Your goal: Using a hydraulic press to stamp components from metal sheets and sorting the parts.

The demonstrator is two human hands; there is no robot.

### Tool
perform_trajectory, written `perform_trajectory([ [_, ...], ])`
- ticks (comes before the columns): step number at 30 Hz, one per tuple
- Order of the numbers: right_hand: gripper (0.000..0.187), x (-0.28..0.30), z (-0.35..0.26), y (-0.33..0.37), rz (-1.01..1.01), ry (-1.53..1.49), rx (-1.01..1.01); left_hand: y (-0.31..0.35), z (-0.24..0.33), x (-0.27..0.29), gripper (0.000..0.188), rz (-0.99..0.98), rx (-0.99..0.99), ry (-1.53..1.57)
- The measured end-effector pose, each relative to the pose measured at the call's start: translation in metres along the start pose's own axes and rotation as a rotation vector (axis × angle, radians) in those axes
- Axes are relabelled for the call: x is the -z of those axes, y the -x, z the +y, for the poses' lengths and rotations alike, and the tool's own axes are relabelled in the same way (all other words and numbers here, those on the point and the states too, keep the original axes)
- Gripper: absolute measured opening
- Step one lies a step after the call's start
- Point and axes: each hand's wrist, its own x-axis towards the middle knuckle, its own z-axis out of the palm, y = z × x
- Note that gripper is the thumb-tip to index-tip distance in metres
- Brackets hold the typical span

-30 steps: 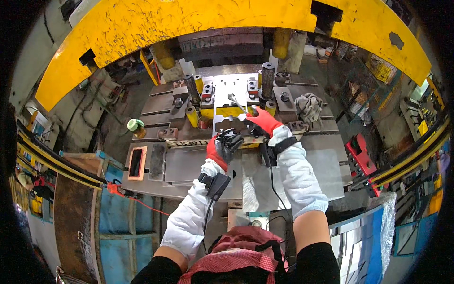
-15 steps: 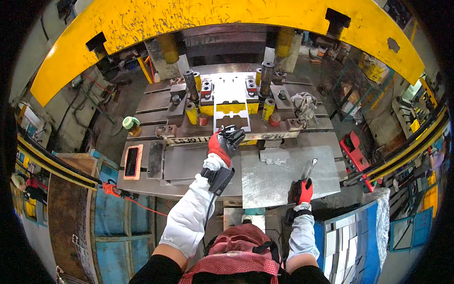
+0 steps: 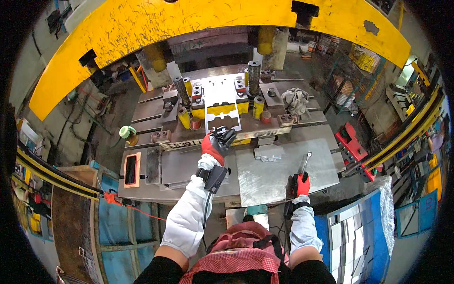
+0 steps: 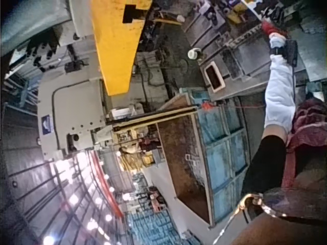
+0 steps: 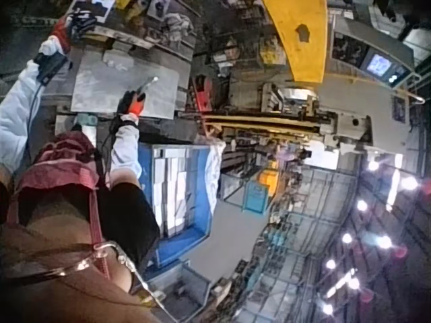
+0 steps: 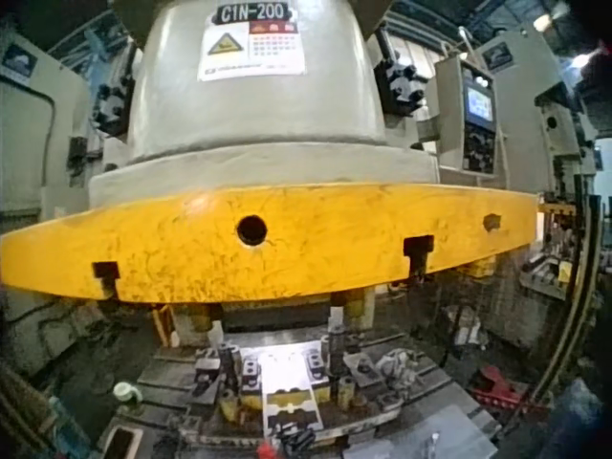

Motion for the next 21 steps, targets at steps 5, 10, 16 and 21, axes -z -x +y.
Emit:
perform_trajectory([
  [5,0.011,-0.003,-0.005,0.006,0.013,-0.018,-0.022,0.000,0.002,0.004,0.041,-0.017,0.002,-0.025],
  [10,0.014,0.020,0.017,-0.013,0.022,0.118,0.149,-0.008,-0.007,-0.001,0.040,-0.068,0.015,-0.032],
  [16,0.016,-0.019,-0.046,0.032,-0.039,0.106,-0.006,0.007,0.008,0.013,0.041,-0.032,-0.060,-0.067],
  [21,0.021,-0.001,-0.037,0.018,-0.017,0.112,-0.009,0.002,-0.006,0.004,0.040,-0.097,-0.033,-0.029],
])
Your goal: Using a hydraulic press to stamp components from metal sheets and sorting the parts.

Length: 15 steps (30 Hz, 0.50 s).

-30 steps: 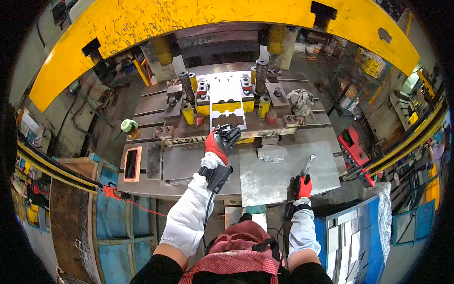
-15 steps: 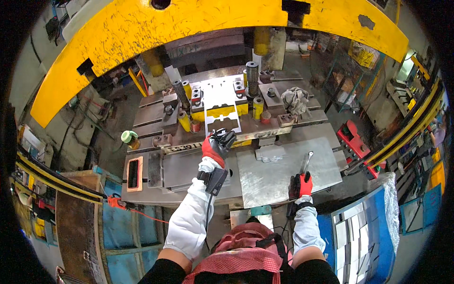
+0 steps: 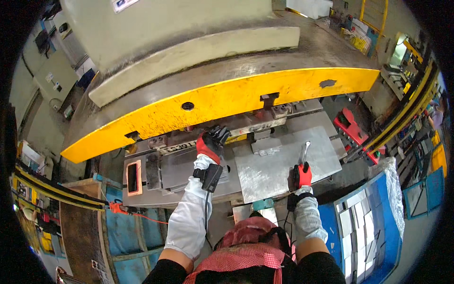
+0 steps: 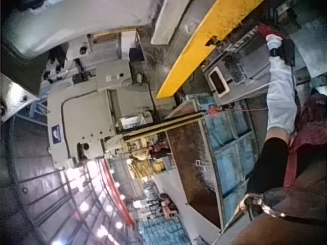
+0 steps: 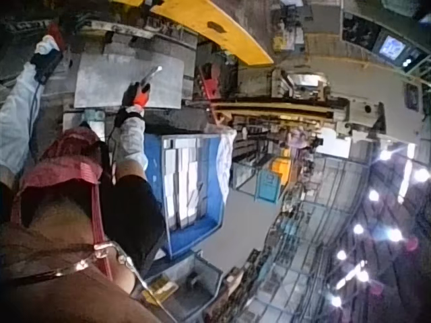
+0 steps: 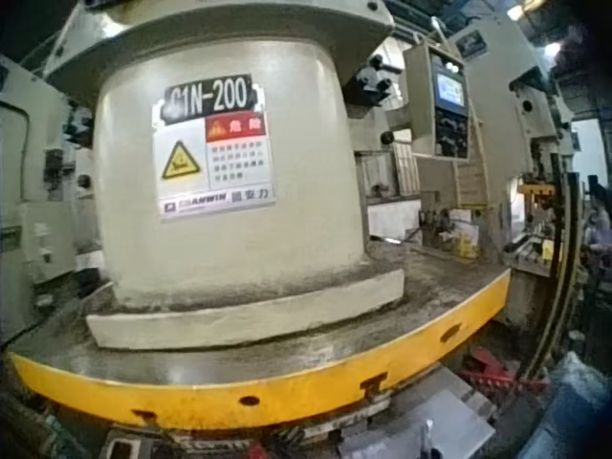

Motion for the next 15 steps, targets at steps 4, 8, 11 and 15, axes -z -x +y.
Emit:
perform_trajectory([
  [4,0.042,0.000,0.050,-0.027,0.002,0.052,0.016,-0.023,0.001,0.043,0.040,-0.256,-0.410,-0.645],
  [8,0.039,-0.007,0.026,-0.005,0.045,-0.102,0.070,-0.026,-0.001,0.041,0.037,-0.193,-0.034,-0.070],
  [11,0.039,0.007,0.018,0.002,-0.098,-0.263,-0.023,-0.009,-0.003,0.006,0.039,0.009,0.024,-0.008],
  [15,0.047,-0.001,-0.010,0.010,-0.248,-0.120,-0.108,-0.016,0.015,0.039,0.039,-0.147,0.057,0.005],
])
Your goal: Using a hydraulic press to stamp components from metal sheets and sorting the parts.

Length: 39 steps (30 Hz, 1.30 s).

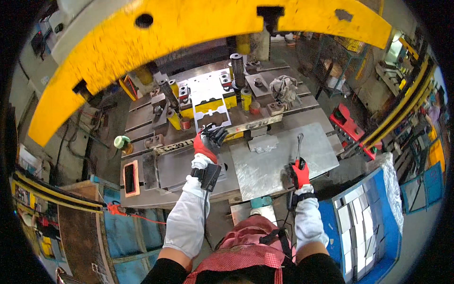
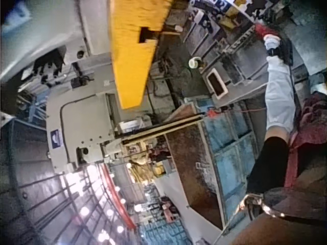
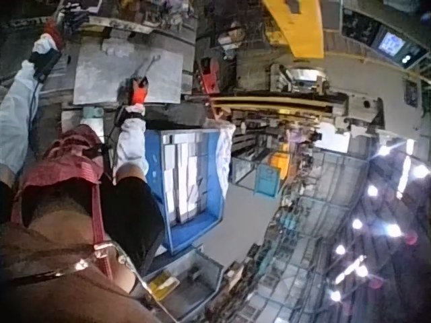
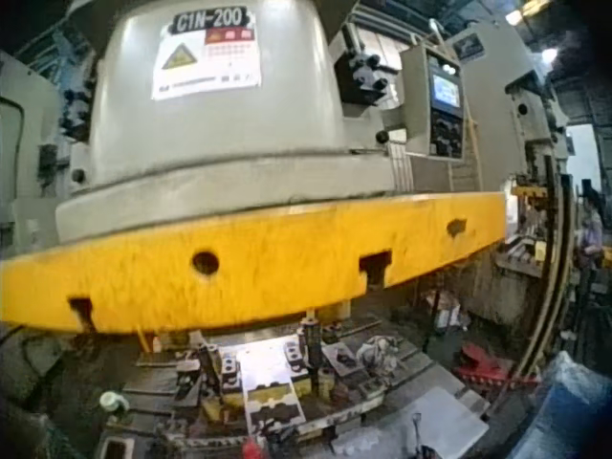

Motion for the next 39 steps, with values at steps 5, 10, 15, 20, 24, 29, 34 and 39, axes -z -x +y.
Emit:
perform_trajectory([
  [5,0.056,-0.090,-0.122,0.018,-0.380,-0.129,0.246,0.005,-0.012,-0.029,0.036,0.137,0.088,-0.107],
  [10,0.018,-0.209,-0.225,-0.012,-0.840,-0.048,0.144,0.025,-0.015,0.008,0.048,-0.060,0.018,-0.209],
  [15,0.018,-0.238,-0.203,-0.079,-1.088,0.181,0.381,0.076,-0.019,-0.017,0.046,-0.067,-0.090,-0.272],
  [20,0.032,-0.166,-0.185,-0.005,-0.984,-0.196,0.067,0.180,0.023,0.014,0.023,0.110,-0.333,-1.570],
  [24,0.052,-0.074,-0.138,0.026,-0.829,-0.100,-0.130,0.337,0.071,0.044,0.024,0.322,-0.038,-1.604],
  [29,0.055,0.002,-0.099,0.021,-0.714,0.101,-0.235,0.504,0.103,0.000,0.026,0.556,-0.085,-1.809],
  [34,0.046,0.002,-0.083,-0.008,-0.709,0.047,-0.317,0.509,0.062,-0.086,0.033,1.179,-0.666,-1.941],
  [39,0.021,0.003,-0.056,-0.041,-0.613,0.119,-0.259,0.471,0.106,-0.109,0.040,1.238,-1.101,-1.582],
])
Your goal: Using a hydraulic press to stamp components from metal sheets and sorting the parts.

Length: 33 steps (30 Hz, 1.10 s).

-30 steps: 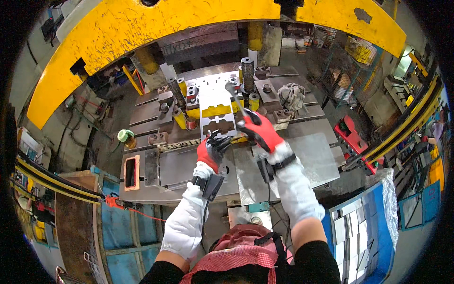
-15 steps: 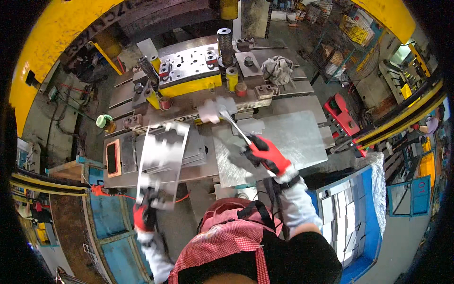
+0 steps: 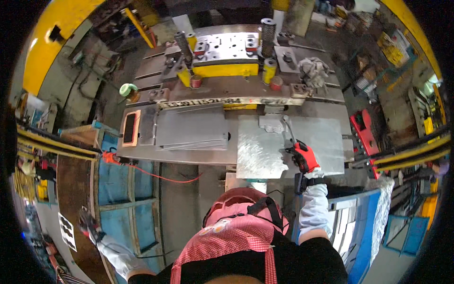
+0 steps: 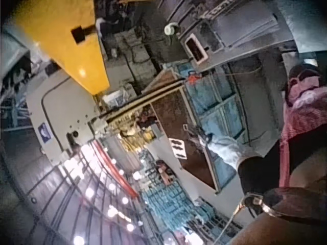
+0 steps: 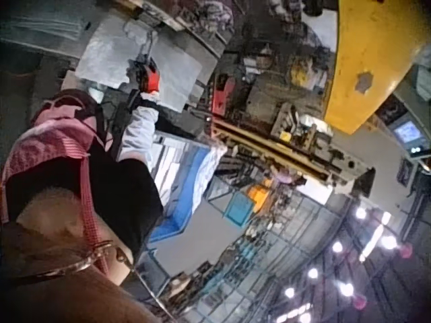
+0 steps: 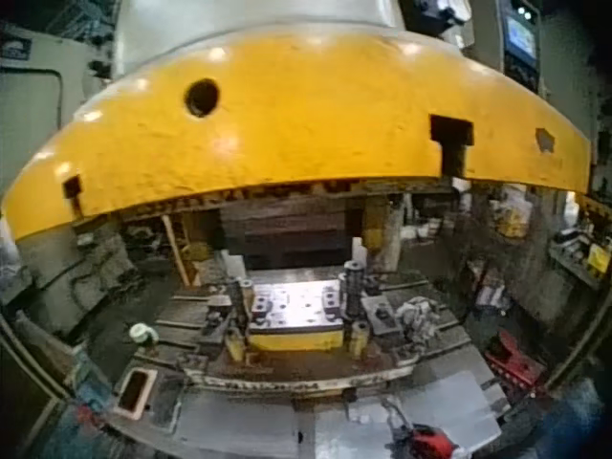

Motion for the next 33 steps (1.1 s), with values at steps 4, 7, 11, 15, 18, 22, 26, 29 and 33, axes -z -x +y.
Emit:
perform_trajectory([
  [4,0.049,-0.059,-0.040,0.019,-0.063,-0.021,0.131,-0.051,-0.078,-0.037,0.045,-0.266,0.416,0.677],
  [7,0.065,-0.107,-0.071,0.009,-0.323,0.147,0.191,-0.017,-0.170,-0.103,0.044,-0.673,0.581,0.739],
  [11,0.041,-0.131,-0.081,-0.059,-0.480,0.301,0.214,0.070,-0.094,-0.207,0.049,-1.291,0.747,0.742],
  [15,0.017,-0.147,-0.128,-0.074,-0.520,0.355,0.045,0.120,-0.047,-0.265,0.044,-1.331,1.120,1.023],
  [18,0.017,-0.162,-0.156,-0.037,-0.543,0.327,0.120,0.123,-0.020,-0.293,0.048,-1.240,1.140,1.269],
  [22,0.045,-0.164,-0.149,-0.019,-0.498,0.379,0.209,0.111,0.006,-0.321,0.042,-0.781,1.189,1.549],
  [26,0.053,-0.164,-0.151,0.005,-0.481,0.404,0.119,0.126,-0.060,-0.339,0.028,-0.913,0.757,1.058],
  [29,0.053,-0.140,-0.135,0.023,-0.505,0.386,0.085,0.114,-0.052,-0.322,0.026,-0.920,0.118,0.622],
  [33,0.056,-0.108,-0.086,0.051,-0.529,0.091,0.041,0.065,0.017,-0.311,0.019,-0.841,0.847,1.044],
])
